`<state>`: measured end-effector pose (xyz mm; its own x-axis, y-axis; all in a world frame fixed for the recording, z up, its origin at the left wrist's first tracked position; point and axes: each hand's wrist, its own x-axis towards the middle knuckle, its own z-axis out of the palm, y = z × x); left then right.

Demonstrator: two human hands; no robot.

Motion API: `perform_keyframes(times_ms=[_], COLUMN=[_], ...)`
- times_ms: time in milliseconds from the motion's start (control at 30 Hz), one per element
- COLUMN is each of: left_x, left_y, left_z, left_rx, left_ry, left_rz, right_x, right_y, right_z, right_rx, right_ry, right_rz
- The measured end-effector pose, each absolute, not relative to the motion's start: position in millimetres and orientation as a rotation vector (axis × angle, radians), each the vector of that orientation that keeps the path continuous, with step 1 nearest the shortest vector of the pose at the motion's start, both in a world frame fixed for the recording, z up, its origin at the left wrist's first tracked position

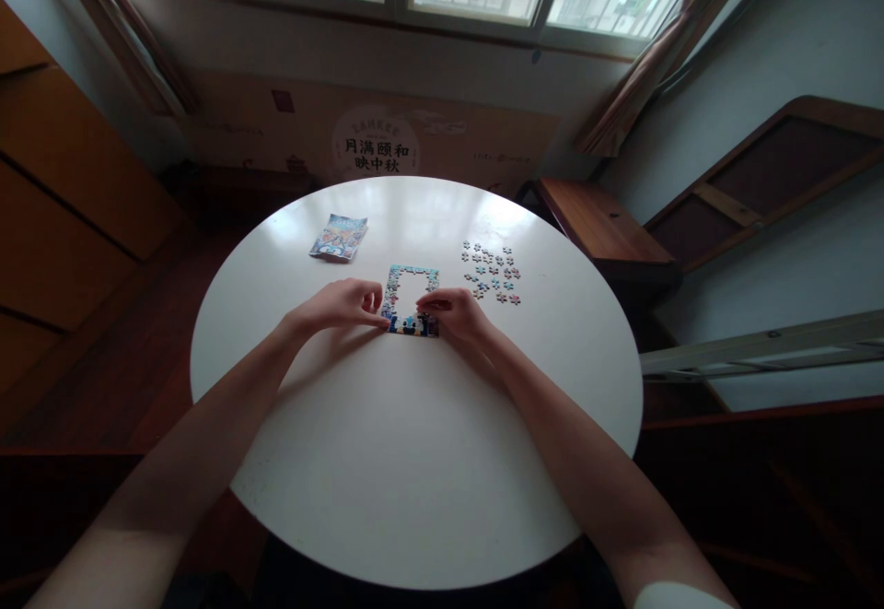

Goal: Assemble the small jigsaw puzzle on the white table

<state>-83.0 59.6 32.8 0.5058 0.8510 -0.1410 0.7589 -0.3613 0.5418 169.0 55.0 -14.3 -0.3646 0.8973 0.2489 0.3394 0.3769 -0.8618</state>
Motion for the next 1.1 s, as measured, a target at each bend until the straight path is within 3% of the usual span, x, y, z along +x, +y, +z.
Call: perform_keyframes(times_ms=[1100], left_x=[-82.9], left_y=[61.1], left_z=[32.3], left_rx=[2.213], left_ry=[1.313], left_rz=[0.210], right_x=[178.1], right_y=[53.1], right_z=[-1.0], right_rx=[-1.001], right_ry=[-2.058], right_rz=[0.595])
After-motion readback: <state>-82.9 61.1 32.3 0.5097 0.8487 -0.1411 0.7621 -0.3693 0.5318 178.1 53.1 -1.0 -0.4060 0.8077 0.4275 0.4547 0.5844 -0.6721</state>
